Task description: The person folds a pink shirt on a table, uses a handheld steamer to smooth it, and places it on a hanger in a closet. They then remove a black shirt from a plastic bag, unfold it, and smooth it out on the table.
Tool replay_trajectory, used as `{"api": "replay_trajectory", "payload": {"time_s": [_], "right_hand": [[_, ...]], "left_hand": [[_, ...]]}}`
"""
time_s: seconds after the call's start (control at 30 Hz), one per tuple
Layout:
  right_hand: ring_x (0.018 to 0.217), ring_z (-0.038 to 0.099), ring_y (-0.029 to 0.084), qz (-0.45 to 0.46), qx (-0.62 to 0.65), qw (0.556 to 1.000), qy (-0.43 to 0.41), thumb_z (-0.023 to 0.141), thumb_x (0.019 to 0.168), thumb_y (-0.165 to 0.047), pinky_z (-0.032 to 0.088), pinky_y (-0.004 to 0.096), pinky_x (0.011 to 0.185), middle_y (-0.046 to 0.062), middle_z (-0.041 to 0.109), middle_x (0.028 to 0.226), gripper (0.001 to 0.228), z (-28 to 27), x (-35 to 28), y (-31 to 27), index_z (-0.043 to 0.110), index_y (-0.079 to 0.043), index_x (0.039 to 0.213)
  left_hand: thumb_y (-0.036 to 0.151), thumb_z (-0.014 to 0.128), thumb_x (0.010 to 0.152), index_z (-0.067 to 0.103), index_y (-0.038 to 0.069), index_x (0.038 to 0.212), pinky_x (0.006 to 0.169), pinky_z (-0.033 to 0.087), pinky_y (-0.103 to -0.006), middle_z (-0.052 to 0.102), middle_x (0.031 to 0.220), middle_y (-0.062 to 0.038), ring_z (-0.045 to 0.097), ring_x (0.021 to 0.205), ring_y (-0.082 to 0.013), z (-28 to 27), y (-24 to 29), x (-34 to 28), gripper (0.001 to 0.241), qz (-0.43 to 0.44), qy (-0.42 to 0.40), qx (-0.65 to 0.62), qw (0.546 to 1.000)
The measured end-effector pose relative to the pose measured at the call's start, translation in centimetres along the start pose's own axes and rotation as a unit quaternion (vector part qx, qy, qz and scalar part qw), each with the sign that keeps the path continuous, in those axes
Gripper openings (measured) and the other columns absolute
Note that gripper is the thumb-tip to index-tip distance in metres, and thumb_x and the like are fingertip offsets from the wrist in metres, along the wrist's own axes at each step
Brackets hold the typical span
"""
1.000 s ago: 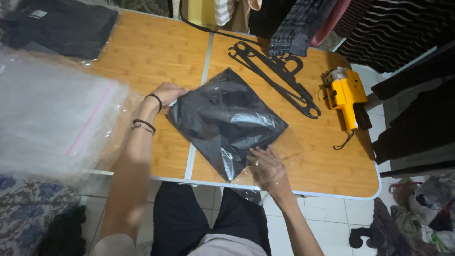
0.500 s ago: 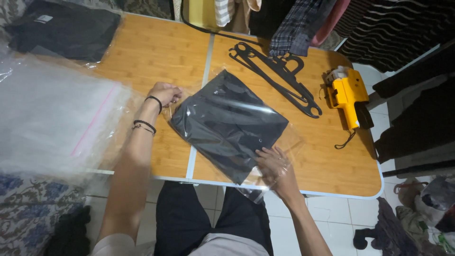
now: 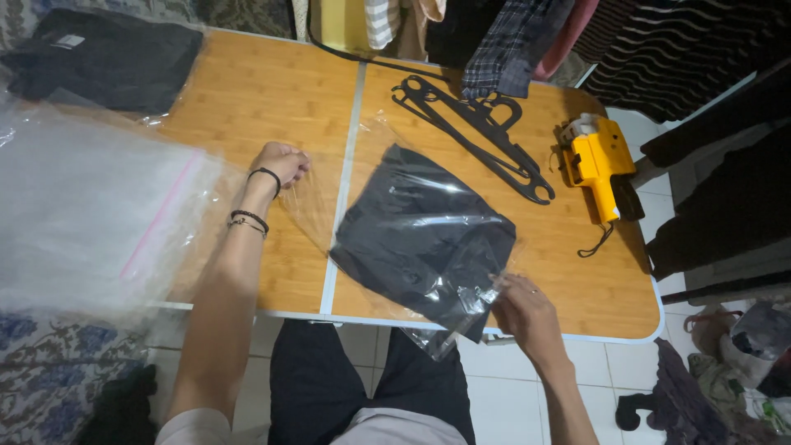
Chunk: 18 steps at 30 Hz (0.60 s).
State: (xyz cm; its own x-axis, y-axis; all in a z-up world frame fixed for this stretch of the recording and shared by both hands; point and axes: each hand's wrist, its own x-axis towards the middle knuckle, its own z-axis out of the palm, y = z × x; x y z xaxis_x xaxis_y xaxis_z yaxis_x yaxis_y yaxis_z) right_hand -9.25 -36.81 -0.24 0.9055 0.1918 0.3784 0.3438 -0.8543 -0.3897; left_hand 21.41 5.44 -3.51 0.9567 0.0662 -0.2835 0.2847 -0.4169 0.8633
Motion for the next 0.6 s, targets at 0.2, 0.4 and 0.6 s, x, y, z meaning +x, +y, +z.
{"api": "replay_trajectory", "payload": {"time_s": [0.2, 0.4, 0.6], "right_hand": [[0.123, 0.067, 0.031, 0.039, 0.030, 0.999, -0.003, 0.072, 0.083, -0.003, 0.053, 0.040, 0.103, 0.010, 0.075, 0.122, 0.016, -0.8, -1.4, 1.6, 0.071, -0.002, 0.099], [0.121, 0.064, 0.034, 0.042, 0.029, 0.999, 0.017, 0.071, 0.082, -0.005, 0.049, 0.043, 0.101, 0.014, 0.073, 0.121, 0.018, 0.1, -1.6, 2.1, 0.077, -0.001, 0.098], [0.102, 0.068, 0.028, 0.216, 0.113, 0.964, 0.103, 0.067, 0.091, -0.015, 0.056, 0.038, 0.086, 0.015, 0.068, 0.116, 0.028, 1.7, 0.1, 0.7, 0.071, 0.000, 0.114]], "left_hand": [[0.012, 0.062, 0.095, 0.070, 0.002, 0.085, 0.042, 0.036, -0.0260, 0.062, 0.063, -0.003, 0.050, 0.048, -0.0099, -0.5, -0.3, 0.4, 0.016, -0.024, -0.040, -0.018, 0.999], [0.025, 0.065, 0.096, 0.073, -0.001, 0.097, 0.047, 0.039, -0.0383, 0.061, 0.072, -0.016, 0.051, 0.052, -0.0221, -0.2, 1.8, 1.0, 0.027, 0.032, -0.105, 0.236, 0.965], [0.044, 0.063, 0.100, 0.068, 0.005, 0.116, 0.073, 0.053, -0.0342, 0.075, 0.100, -0.012, 0.068, 0.084, -0.0194, 5.3, 0.6, 9.2, 0.042, 0.214, -0.032, 0.151, 0.965]]}}
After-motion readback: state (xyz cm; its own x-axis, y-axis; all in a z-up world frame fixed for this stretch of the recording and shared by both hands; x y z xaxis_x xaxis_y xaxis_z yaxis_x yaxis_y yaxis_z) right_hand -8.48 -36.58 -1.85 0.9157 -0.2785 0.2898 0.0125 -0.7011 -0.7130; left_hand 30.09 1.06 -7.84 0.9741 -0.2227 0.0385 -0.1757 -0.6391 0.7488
